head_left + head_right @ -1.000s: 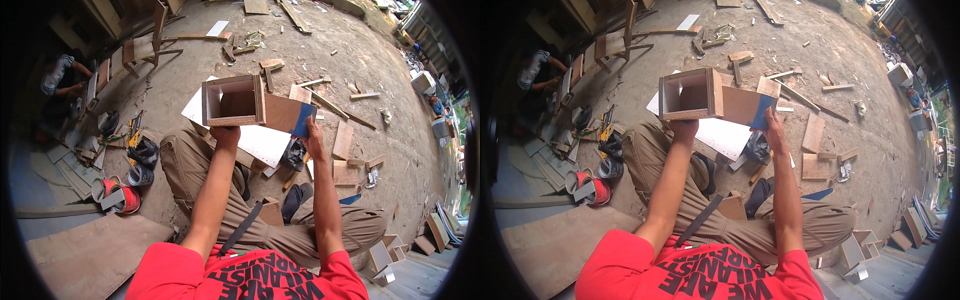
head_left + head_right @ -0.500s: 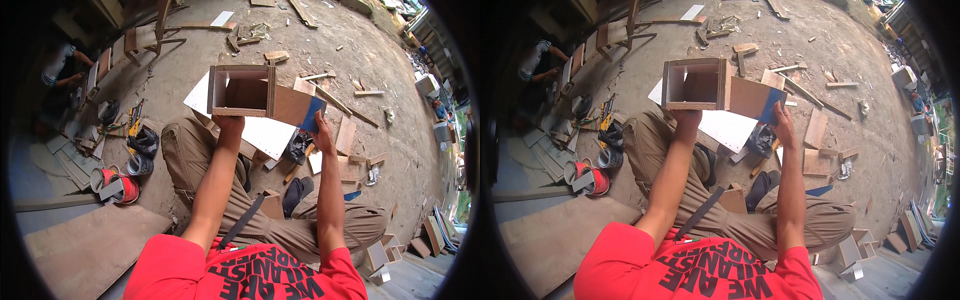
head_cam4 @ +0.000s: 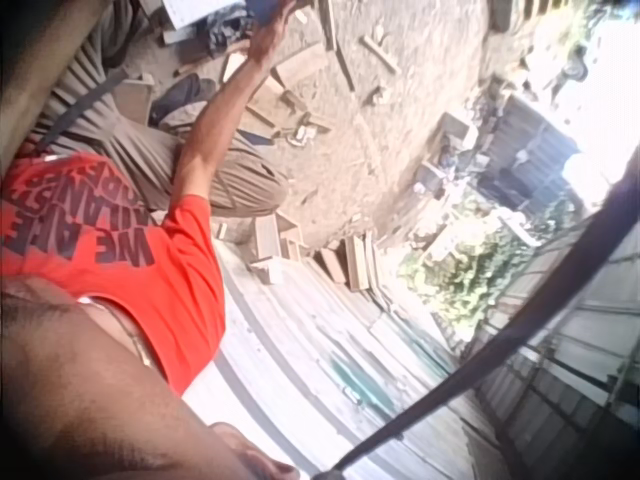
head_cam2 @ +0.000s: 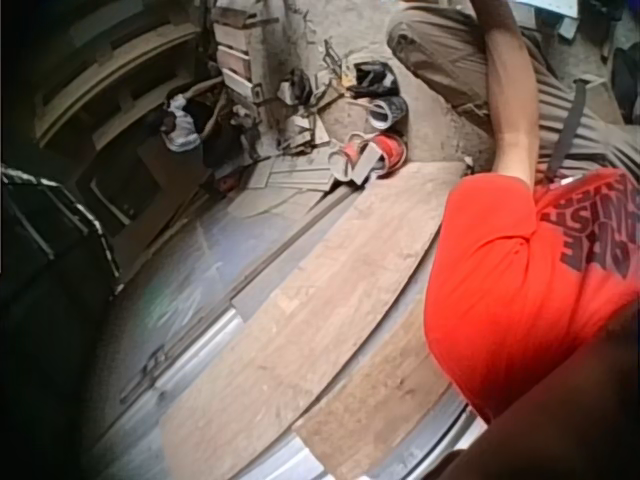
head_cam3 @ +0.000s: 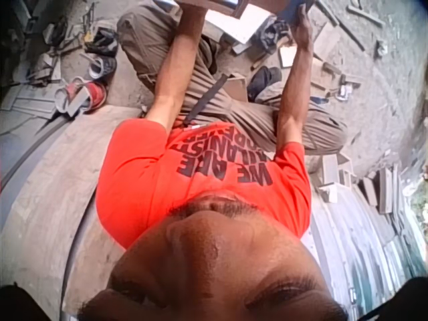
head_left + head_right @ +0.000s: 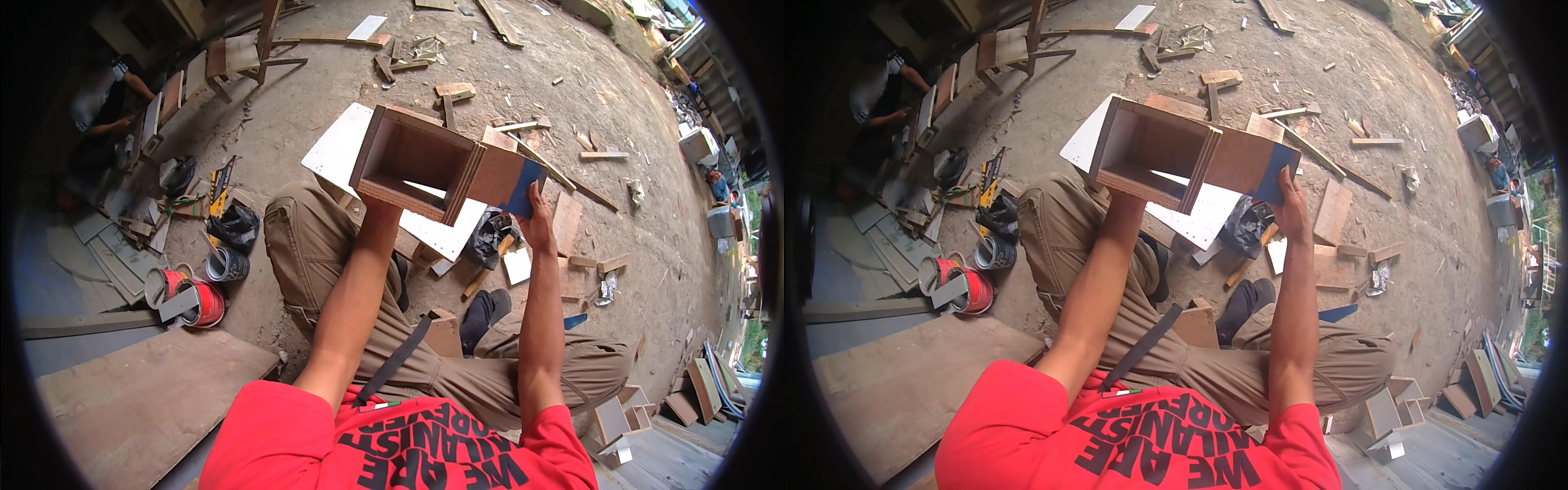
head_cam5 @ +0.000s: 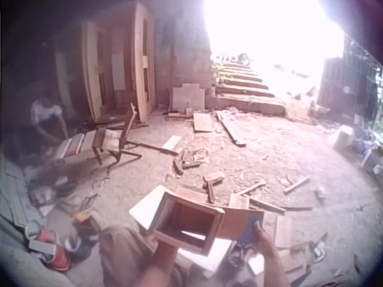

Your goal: The person sits on the ground and assembles a small wooden box by hammering nails into the joints. They repeatedly pick up pieces, align them, and hammer them together, then inspect the assembled box.

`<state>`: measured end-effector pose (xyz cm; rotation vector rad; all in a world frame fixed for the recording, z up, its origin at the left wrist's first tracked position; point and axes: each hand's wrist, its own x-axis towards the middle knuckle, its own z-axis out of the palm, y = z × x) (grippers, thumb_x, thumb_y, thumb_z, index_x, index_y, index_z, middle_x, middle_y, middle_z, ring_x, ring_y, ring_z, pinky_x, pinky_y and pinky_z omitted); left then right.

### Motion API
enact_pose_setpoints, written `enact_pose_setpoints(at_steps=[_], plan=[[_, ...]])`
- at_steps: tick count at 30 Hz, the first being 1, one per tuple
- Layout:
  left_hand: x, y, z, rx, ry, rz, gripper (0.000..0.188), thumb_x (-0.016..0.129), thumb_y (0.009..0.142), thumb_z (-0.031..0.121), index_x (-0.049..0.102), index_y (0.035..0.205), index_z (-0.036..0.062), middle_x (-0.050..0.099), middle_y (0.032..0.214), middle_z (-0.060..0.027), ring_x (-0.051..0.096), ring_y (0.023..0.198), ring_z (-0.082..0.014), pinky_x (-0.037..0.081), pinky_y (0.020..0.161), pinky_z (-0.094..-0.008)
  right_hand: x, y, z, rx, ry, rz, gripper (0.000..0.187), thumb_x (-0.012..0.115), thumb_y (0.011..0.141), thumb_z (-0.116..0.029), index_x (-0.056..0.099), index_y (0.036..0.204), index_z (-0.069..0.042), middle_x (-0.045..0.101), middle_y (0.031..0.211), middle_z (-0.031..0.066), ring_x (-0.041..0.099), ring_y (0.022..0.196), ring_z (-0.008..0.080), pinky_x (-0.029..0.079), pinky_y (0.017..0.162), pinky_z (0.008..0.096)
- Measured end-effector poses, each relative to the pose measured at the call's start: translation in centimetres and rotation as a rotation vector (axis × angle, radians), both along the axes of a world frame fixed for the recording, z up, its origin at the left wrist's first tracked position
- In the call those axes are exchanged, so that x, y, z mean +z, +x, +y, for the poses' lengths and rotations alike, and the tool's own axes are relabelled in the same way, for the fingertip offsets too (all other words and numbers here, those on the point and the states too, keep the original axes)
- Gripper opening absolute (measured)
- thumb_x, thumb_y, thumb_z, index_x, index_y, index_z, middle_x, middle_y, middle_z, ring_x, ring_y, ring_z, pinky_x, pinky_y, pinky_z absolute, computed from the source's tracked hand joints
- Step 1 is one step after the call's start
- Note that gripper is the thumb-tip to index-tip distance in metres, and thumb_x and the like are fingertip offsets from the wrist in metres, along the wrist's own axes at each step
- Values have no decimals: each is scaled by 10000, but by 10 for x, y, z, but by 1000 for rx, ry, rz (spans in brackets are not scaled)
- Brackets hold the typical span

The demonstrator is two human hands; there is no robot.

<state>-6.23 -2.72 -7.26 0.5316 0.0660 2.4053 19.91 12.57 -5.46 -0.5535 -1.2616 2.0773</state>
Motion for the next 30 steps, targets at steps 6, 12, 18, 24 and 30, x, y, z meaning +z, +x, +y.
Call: enact_pose_setpoints(at_steps=[6,12,18,24,30], plan=[[-10,0,-2,77,-61,39,711,319,987,595,421,1459,74,471,1469,-124,453,1352,-310,333,1155,-476,-9,-7,-5,40,61,3,422,487,1033,-391,581,1115,12,679,948,110,679,787,198,565,687,343],[-7,2,-9,79,-77,-26,771,254,969,651,401,1470,84,456,1477,-126,435,1359,-320,323,1157,-479,-6,-18,-19,30,42,-59,393,521,1023,-373,601,1059,10,682,903,107,679,765,201,560,679,330],[-3,15,-8,62,-169,-325,833,188,952,707,382,1481,94,440,1486,-128,417,1367,-330,312,1159,-481,-23,-24,-26,-12,-22,-108,433,558,999,-403,563,1110,16,666,934,120,683,786,219,569,696,337],[-3,20,-2,174,-582,-401,1049,155,825,881,280,1522,107,311,1559,-106,332,1413,-310,263,1184,-442,-46,-36,-36,-103,33,-113,492,530,998,-460,524,1087,24,653,925,144,693,732,256,586,672,361],[24,32,-3,145,-688,-240,885,449,904,715,304,1488,65,422,1450,-126,423,1333,-305,359,1105,-429,-67,-39,-37,-213,59,-244,525,531,973,-544,545,1062,-27,636,888,86,619,741,166,490,711,291]])
